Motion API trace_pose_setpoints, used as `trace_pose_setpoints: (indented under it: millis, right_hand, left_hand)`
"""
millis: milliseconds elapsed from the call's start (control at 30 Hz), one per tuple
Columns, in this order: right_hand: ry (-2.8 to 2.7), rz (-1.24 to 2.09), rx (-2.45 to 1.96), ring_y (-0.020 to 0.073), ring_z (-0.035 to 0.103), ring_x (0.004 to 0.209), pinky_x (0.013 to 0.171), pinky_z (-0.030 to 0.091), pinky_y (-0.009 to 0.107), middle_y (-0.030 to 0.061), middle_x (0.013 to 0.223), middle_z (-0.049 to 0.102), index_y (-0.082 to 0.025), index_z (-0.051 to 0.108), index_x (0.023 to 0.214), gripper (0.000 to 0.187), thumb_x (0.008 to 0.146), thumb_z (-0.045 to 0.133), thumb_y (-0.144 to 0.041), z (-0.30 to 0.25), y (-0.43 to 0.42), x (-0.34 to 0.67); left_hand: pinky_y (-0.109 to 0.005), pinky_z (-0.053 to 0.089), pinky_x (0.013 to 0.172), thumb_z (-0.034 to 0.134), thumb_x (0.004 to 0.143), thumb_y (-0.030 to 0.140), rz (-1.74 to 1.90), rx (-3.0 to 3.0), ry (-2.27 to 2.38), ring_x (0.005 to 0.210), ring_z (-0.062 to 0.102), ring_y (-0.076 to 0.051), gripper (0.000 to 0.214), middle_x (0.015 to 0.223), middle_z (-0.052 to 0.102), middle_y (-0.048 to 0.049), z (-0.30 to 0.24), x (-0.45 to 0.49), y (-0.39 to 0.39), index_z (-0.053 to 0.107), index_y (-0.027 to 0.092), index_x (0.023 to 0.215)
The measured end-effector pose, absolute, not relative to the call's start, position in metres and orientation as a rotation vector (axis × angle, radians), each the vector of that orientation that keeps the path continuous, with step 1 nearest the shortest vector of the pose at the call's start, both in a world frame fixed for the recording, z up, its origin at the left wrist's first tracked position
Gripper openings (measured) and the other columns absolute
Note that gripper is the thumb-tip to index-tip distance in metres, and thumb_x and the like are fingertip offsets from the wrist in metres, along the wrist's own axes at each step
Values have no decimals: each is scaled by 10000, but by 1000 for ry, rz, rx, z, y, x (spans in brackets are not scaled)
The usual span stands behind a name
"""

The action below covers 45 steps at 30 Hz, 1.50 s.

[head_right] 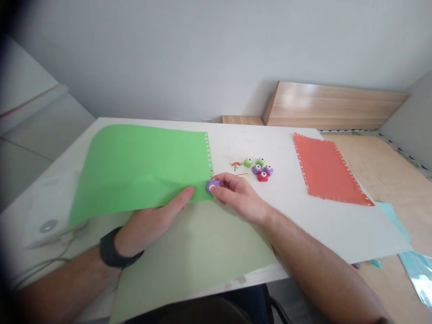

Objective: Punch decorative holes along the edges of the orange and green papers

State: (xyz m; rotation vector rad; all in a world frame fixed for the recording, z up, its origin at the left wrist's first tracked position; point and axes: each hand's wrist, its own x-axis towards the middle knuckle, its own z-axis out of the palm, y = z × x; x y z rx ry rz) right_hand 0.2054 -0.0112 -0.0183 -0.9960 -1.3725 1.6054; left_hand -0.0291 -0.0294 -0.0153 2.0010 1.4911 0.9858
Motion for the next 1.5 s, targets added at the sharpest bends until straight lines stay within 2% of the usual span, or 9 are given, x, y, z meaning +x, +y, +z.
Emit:
trace_pose_setpoints:
  millis: [267,667,933,1167,1300,1500]
  right_hand:
    - [-1306,1656,-972,136,493,680,646,367,297,-6,795,586,-199,673,1073,291,890,768,-403,-17,-11,204]
    - [-1226,1674,-984,140,491,685,646,371,301,0,817,592,-201,660,1055,244,896,743,-366,-13,-12,204]
    - [-1196,1645,-991,142,507,687,642,371,307,15,813,602,-177,671,1014,176,899,692,-308,-11,-9,206]
    - [-1089,1577,-1033,142,501,686,605,374,292,17,826,599,-177,677,966,169,856,681,-305,-4,-9,205]
    - [-1046,1560,-1036,138,504,673,591,370,280,17,810,612,-178,673,999,184,876,679,-316,-2,-7,209]
    - [-922,1542,-1061,136,516,638,540,368,264,22,805,643,-194,652,1068,222,897,670,-335,-2,-1,212]
  left_hand:
    - [-479,540,1095,568,959,580,997,2025,1478,986,749,-298,364,801,779,-5,-15,-29,-29,765,273,964]
    - [-477,567,1050,567,970,571,1015,1977,1507,833,745,-269,348,686,734,23,-11,-29,-29,743,284,881]
    - [-470,565,1041,568,966,573,1014,2011,1510,811,738,-264,355,715,743,16,-8,-28,-29,753,276,911]
    - [-476,534,1070,560,966,548,955,1980,1558,910,744,-285,362,778,765,-8,-15,-31,-29,745,256,858]
    - [-485,508,1108,595,945,548,977,1978,1551,885,739,-278,344,749,756,2,-14,-30,-28,721,263,800]
    - [-490,477,1141,607,946,537,1011,1982,1537,890,740,-278,325,824,778,-12,-14,-29,-28,747,245,914]
